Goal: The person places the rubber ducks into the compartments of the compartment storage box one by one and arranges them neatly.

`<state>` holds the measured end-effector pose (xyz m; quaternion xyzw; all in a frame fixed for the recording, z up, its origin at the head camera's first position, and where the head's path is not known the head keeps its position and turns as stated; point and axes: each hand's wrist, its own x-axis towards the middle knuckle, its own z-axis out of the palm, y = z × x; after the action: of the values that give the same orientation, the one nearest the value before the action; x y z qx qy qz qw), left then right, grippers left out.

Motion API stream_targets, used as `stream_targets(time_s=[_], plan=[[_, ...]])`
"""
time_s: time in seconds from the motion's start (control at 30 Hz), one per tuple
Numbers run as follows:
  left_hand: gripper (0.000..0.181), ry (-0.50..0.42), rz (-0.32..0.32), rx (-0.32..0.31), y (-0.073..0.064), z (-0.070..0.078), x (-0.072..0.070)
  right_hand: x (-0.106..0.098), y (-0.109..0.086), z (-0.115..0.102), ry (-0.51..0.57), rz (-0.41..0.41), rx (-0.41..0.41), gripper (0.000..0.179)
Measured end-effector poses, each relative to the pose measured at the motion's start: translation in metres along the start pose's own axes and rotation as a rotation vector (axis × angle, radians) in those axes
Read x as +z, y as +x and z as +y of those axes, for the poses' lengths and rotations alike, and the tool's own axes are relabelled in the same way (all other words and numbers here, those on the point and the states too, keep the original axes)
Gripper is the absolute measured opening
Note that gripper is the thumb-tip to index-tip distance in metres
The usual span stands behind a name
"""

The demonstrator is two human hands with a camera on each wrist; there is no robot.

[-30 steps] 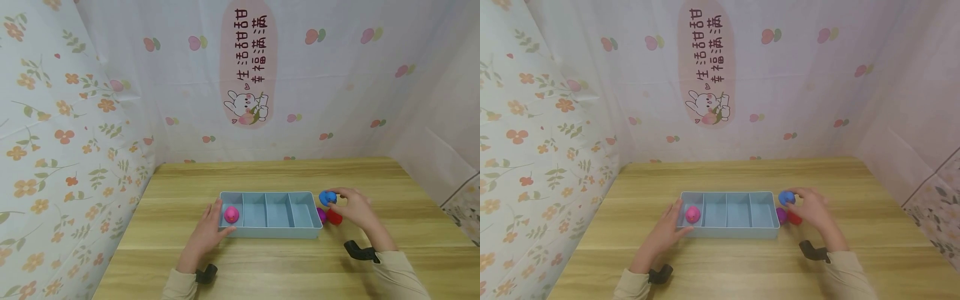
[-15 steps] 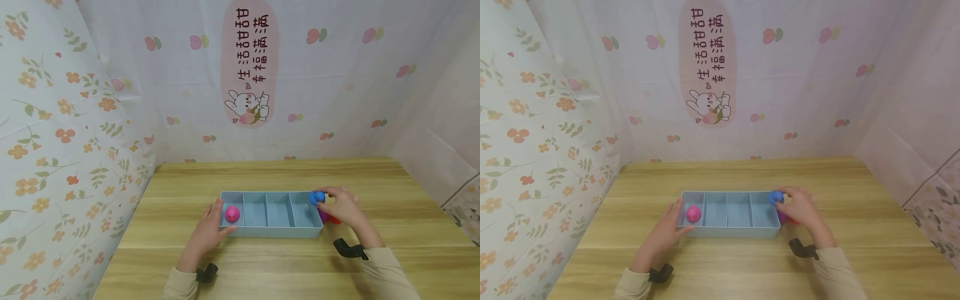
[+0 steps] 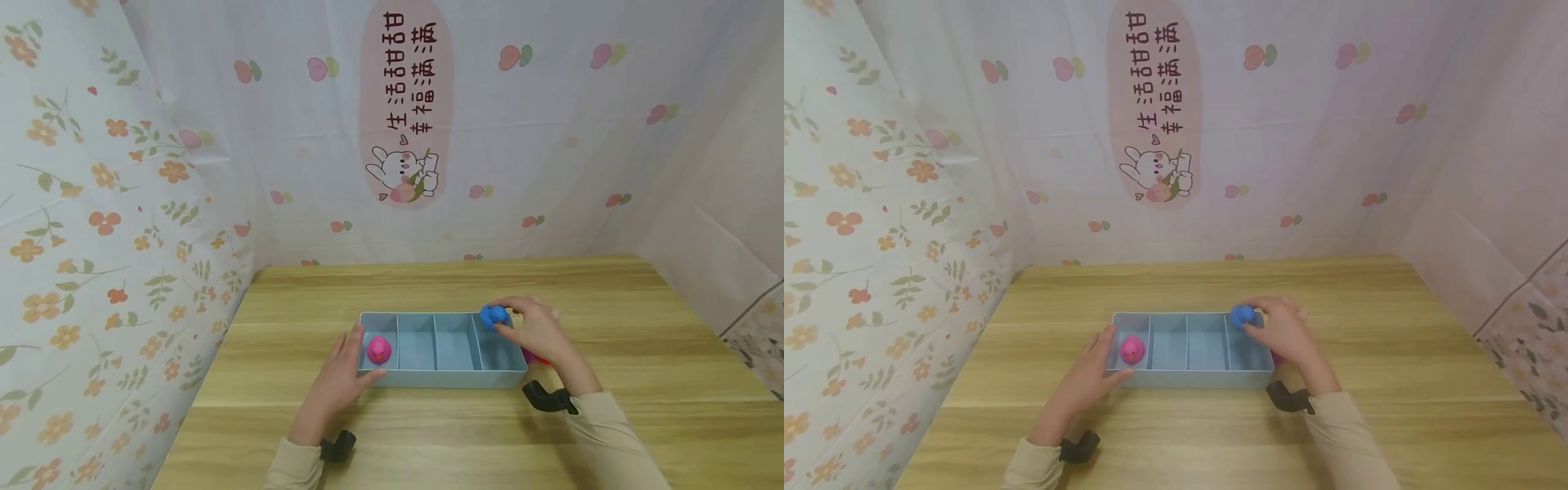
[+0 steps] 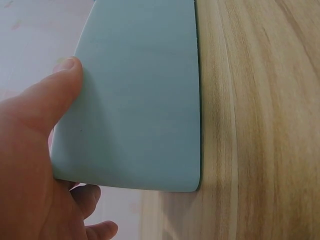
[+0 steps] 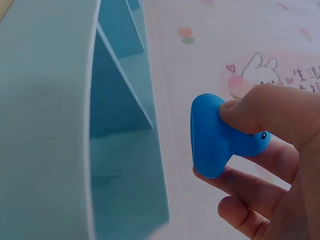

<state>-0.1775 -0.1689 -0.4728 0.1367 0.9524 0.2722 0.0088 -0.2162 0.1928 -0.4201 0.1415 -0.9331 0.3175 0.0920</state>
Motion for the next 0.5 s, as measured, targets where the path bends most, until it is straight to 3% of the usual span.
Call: stream_targets(time_s=[0.5], plan=[[0.095, 0.001, 0.002, 0.009, 0.000, -0.001, 0.001, 0.022, 0.008, -0.024, 0.035, -0.021, -0.022, 0.035]])
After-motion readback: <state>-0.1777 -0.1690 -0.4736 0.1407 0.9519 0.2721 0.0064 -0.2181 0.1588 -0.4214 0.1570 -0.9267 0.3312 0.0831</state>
